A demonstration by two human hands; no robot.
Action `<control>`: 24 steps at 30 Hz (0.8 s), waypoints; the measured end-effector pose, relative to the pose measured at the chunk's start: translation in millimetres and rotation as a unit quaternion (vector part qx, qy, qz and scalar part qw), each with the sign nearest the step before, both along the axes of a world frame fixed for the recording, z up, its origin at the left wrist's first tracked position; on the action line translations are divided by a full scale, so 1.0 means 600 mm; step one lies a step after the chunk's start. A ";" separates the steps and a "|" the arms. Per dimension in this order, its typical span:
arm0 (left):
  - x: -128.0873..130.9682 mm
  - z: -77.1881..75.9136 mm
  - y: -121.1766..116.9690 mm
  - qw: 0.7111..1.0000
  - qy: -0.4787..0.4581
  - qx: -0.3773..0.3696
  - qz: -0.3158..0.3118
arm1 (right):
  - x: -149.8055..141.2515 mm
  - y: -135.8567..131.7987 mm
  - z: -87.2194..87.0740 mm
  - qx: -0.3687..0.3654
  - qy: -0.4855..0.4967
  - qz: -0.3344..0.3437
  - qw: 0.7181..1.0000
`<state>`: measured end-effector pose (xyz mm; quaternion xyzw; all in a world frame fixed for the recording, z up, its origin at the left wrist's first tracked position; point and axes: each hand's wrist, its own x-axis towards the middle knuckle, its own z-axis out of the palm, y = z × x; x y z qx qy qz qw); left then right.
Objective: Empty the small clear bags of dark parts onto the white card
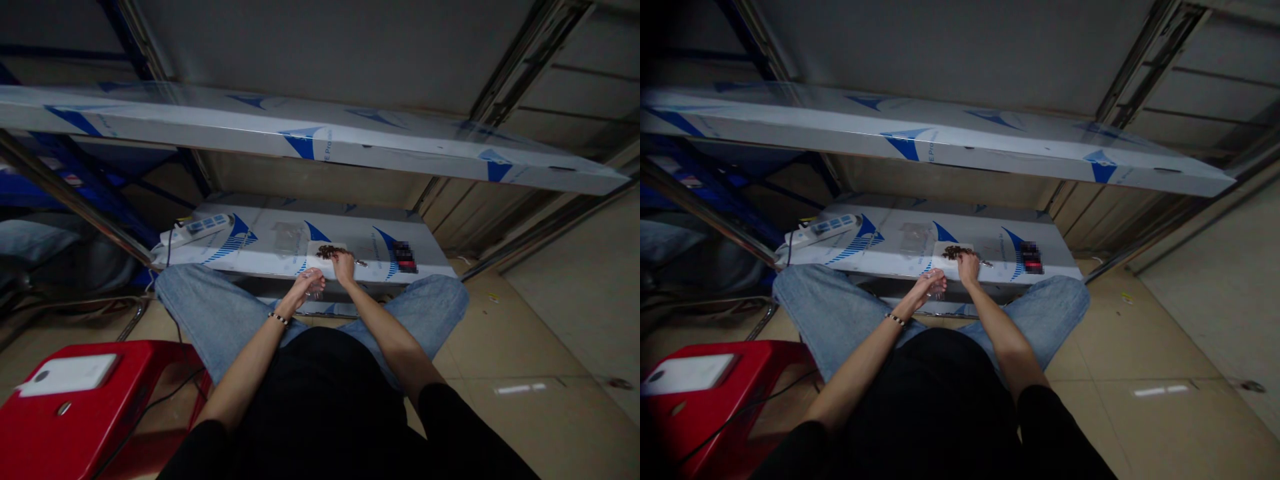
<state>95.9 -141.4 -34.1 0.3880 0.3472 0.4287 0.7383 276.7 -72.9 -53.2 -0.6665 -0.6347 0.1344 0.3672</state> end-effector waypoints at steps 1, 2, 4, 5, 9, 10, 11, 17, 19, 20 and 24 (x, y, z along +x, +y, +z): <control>0.000 0.001 0.000 1.000 0.000 0.000 0.001 | -0.001 0.001 0.000 -0.001 -0.018 -0.003 1.000; 0.000 0.002 -0.001 1.000 -0.001 0.000 0.001 | -0.003 0.000 -0.001 -0.001 -0.034 -0.006 0.999; -0.001 0.003 -0.002 1.000 -0.002 0.003 0.000 | -0.005 -0.004 -0.002 0.003 -0.041 -0.010 0.999; -0.001 0.003 -0.002 1.000 -0.004 0.006 0.000 | -0.007 -0.008 -0.002 0.012 -0.033 -0.012 0.999; -0.002 0.000 -0.002 1.000 -0.015 0.013 -0.001 | -0.011 -0.036 0.003 0.089 0.046 -0.029 0.995; -0.002 -0.002 -0.001 1.000 -0.024 0.010 -0.001 | -0.013 -0.046 0.005 0.108 0.081 -0.031 0.990; -0.002 -0.003 0.000 0.999 -0.036 0.005 0.000 | -0.016 -0.056 0.007 0.122 0.120 -0.031 0.985; -0.005 -0.008 0.014 0.996 -0.078 -0.019 0.032 | -0.029 -0.122 0.006 0.084 0.340 0.038 0.936; -0.005 -0.010 0.015 0.999 -0.030 -0.003 0.037 | -0.030 -0.135 0.005 0.073 0.346 0.041 0.934; -0.004 -0.012 0.015 0.999 0.007 0.011 0.033 | -0.029 -0.138 0.006 0.078 0.330 0.043 0.940; -0.004 -0.021 0.008 0.985 0.146 0.079 -0.048 | -0.029 -0.138 0.016 0.110 0.232 0.073 0.964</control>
